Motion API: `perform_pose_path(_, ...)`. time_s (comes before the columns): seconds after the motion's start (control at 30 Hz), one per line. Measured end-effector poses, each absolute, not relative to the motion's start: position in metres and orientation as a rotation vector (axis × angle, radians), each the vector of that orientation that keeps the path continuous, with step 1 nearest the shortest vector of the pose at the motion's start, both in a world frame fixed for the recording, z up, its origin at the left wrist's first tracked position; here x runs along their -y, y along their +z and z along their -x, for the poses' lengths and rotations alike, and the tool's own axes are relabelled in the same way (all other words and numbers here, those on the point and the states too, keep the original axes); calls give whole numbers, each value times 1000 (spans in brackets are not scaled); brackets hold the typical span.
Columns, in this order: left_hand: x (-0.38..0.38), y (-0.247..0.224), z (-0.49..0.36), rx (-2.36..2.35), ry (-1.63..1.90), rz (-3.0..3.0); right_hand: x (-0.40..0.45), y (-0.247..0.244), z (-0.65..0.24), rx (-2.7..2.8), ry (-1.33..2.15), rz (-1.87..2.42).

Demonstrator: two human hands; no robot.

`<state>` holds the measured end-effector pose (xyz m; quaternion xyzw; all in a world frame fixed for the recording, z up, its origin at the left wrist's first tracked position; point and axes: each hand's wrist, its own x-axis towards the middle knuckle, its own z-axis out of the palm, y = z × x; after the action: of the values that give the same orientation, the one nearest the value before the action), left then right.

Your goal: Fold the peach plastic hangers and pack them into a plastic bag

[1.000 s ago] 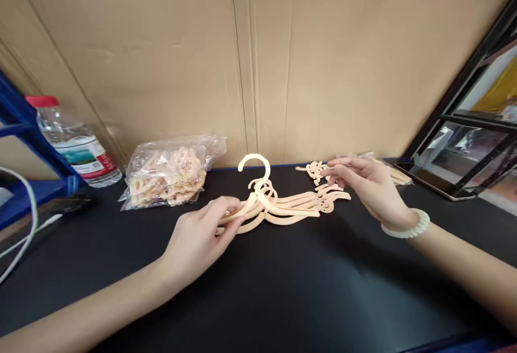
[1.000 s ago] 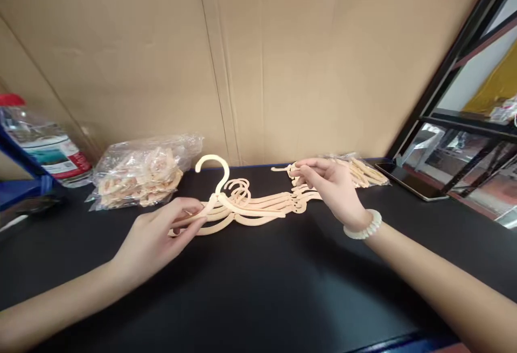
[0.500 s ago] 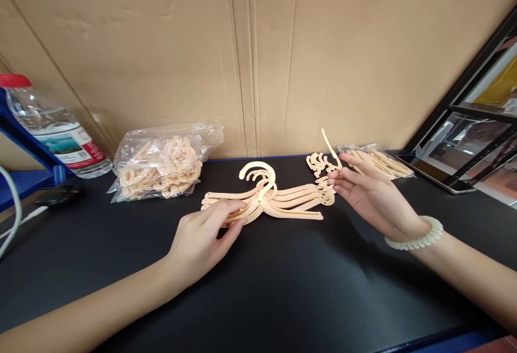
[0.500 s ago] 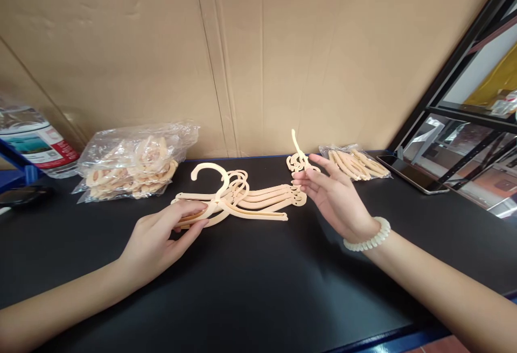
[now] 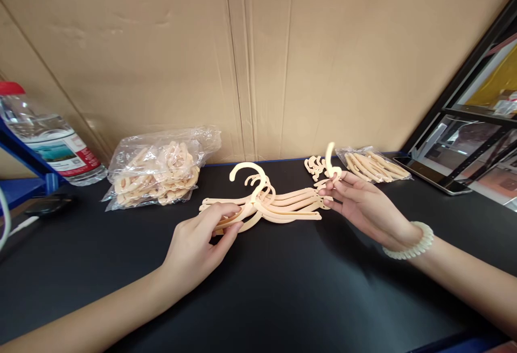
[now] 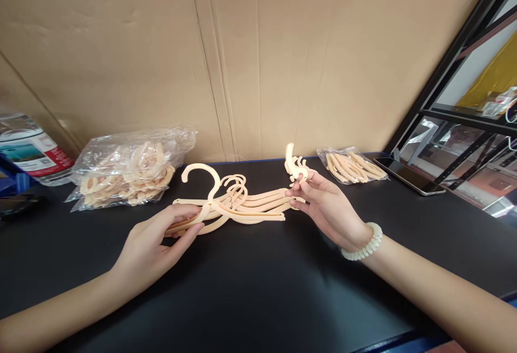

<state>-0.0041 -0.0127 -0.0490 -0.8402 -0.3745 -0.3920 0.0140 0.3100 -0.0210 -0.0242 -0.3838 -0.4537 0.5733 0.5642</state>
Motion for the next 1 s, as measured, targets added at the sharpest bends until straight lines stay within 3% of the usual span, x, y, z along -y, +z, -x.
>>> perform_pose_path(0.43, 16, -43, 0, 1166, -1203, 2567, 19, -33, -311, 1144, 1189, 971)
perform_pose_path(1.0, 19, -41, 0, 1213, -1242, 2544, 24, -25, -312, 1246, 1570, 946)
